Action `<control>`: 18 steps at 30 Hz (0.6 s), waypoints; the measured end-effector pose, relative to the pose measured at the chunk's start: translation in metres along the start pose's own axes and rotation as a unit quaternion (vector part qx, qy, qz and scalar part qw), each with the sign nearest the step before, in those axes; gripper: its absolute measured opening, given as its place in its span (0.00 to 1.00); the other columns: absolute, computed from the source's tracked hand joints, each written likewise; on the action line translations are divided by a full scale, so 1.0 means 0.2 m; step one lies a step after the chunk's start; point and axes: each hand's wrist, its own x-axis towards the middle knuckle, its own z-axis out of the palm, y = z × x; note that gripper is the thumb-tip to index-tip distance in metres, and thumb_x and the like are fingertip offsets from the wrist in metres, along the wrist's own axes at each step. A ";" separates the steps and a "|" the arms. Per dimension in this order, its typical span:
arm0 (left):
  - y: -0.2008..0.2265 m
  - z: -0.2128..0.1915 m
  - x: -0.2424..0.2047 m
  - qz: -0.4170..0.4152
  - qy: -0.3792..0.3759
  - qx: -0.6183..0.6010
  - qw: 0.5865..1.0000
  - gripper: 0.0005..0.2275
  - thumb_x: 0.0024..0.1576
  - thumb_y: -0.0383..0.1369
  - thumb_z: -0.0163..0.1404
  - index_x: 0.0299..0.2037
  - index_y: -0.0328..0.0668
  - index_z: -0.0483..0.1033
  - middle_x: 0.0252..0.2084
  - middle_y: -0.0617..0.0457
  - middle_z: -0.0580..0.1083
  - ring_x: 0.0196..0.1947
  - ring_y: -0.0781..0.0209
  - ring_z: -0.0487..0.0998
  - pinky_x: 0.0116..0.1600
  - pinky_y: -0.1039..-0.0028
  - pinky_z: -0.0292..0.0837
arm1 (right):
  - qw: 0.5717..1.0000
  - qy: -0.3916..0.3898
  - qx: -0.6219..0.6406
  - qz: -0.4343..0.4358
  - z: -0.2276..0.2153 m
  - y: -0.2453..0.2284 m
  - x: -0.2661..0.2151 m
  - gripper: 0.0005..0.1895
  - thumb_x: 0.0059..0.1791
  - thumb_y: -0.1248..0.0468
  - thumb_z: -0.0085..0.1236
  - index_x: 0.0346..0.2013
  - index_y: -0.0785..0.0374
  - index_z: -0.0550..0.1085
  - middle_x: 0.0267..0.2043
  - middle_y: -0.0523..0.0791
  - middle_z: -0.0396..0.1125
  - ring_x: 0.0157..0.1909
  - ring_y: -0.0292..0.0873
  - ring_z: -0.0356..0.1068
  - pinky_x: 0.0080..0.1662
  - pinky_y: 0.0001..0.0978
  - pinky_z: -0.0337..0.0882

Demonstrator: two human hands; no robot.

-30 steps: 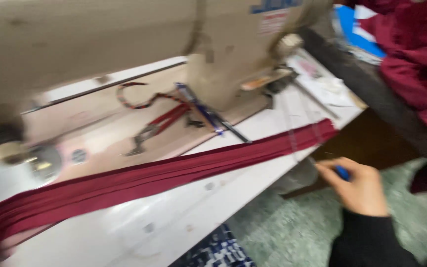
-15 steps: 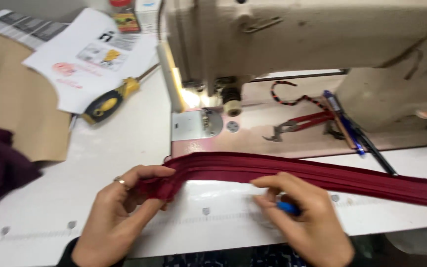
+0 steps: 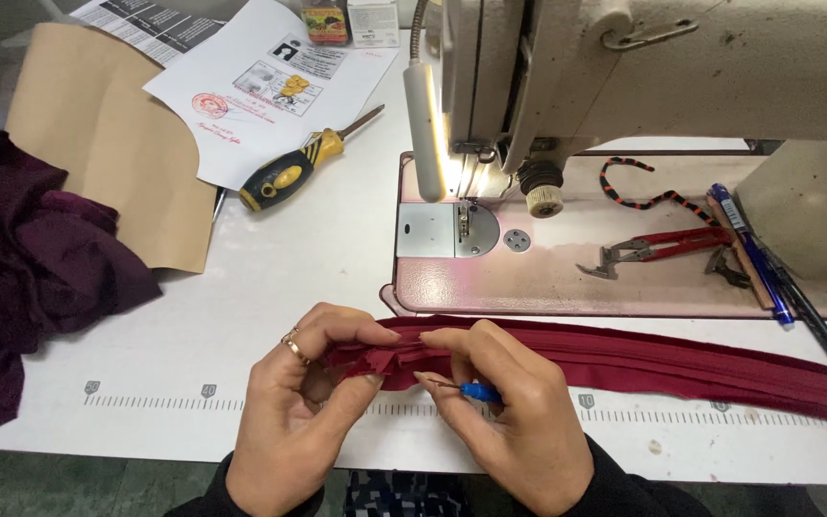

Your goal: The person selects a sewing machine needle from a container and installs it into the machine using a screwdriver. They then position a red zipper under the presser foot and use a seam ripper to remove stitches from the zipper's edge.

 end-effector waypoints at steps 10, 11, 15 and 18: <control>-0.02 -0.01 -0.03 -0.049 0.049 0.020 0.997 0.08 0.51 0.21 0.49 0.38 0.37 0.77 0.39 0.51 0.79 0.39 0.65 0.81 0.45 0.80 0.77 | 0.999 0.037 -0.020 -0.019 0.04 -0.04 0.00 0.13 0.46 0.67 0.57 0.45 0.63 0.72 0.25 0.42 0.60 0.26 0.36 0.60 0.32 0.24 0.63; -0.01 -0.01 -0.03 -0.049 0.049 0.020 0.997 0.08 0.51 0.21 0.49 0.38 0.37 0.77 0.39 0.51 0.79 0.39 0.65 0.81 0.45 0.80 0.77 | 0.999 0.037 -0.020 -0.019 0.05 -0.04 0.00 0.13 0.46 0.67 0.57 0.45 0.63 0.72 0.25 0.42 0.60 0.26 0.36 0.60 0.32 0.24 0.63; 0.00 0.00 -0.03 -0.070 0.060 0.045 0.995 0.06 0.50 0.22 0.52 0.36 0.39 0.79 0.33 0.55 0.80 0.31 0.71 0.79 0.37 0.84 0.72 | 0.997 0.052 -0.040 -0.032 0.06 -0.03 -0.01 0.12 0.46 0.68 0.57 0.44 0.63 0.72 0.25 0.42 0.62 0.25 0.36 0.61 0.29 0.24 0.63; -0.02 0.01 -0.04 -0.102 0.065 0.033 0.992 0.06 0.49 0.23 0.53 0.35 0.38 0.80 0.33 0.54 0.81 0.33 0.69 0.80 0.40 0.82 0.75 | 0.998 0.040 -0.029 -0.034 0.03 -0.02 0.00 0.09 0.46 0.70 0.55 0.41 0.64 0.73 0.27 0.43 0.63 0.26 0.37 0.63 0.31 0.24 0.63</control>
